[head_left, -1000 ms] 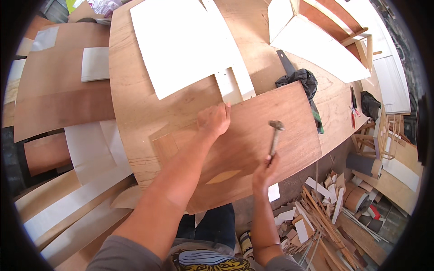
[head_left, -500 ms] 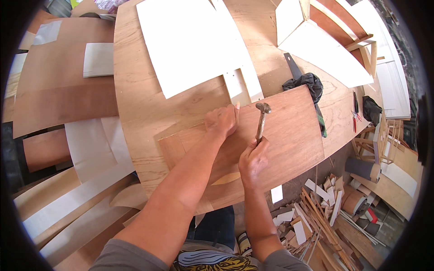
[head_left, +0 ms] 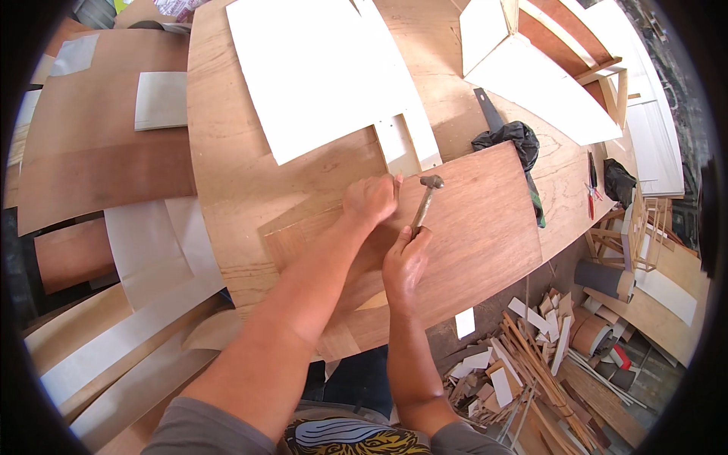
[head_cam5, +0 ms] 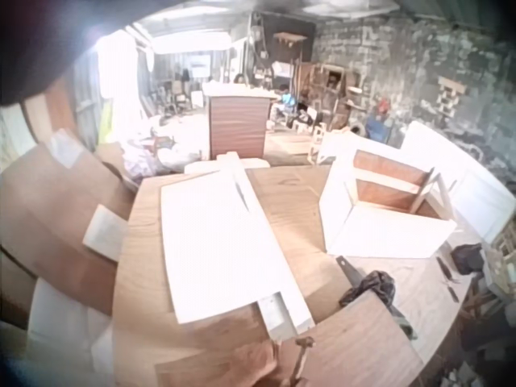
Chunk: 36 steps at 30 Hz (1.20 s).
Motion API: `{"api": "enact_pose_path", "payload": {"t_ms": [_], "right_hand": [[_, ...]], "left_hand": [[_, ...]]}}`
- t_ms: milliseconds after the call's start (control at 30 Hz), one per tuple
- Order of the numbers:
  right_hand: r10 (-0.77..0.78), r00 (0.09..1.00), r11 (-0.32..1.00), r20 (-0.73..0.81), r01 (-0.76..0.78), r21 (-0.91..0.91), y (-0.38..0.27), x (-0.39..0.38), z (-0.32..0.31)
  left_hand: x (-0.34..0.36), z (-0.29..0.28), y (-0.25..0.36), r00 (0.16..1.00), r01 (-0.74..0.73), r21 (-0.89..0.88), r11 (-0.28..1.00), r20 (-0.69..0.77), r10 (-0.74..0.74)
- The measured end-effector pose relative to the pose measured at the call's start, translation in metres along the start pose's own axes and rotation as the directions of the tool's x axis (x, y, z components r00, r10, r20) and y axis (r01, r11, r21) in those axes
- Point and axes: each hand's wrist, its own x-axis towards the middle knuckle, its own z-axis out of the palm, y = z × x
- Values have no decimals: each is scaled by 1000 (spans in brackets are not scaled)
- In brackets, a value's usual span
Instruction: The person uses scissors to trim the edge of a wood panel, then uses a hammer to pound a thin wood strip into a groove on a larger wood board while holding the board steady.
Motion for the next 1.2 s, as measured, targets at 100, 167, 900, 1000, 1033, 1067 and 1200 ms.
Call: {"api": "enact_pose_path", "payload": {"t_ms": [100,167,900,1000,1033,1067,1200], "right_hand": [[56,998,995,4,-56,-80,-12,-2,-2],[45,999,992,-13,-47,-118,-14,-6,2],[161,987,884,-15,-151,-442,-29,-3,12],[62,988,950,-143,-103,-294,-21,-7,12],[65,988,951,-140,-104,-292,-19,-8,15],[18,976,968,-218,-71,-240,-19,-11,16],[78,996,893,-51,-93,-441,-26,-3,14]], "left_hand": [[5,-7,-10,988,-156,-7,988,2,156],[7,-9,-13,982,-186,32,982,21,186],[12,-10,-15,963,-269,70,961,37,267],[12,-9,-17,961,-277,74,958,22,276],[12,-9,-18,959,-284,65,957,26,283],[10,-11,-17,956,-294,50,955,27,293],[11,-15,-13,960,-277,69,958,53,274]]}}
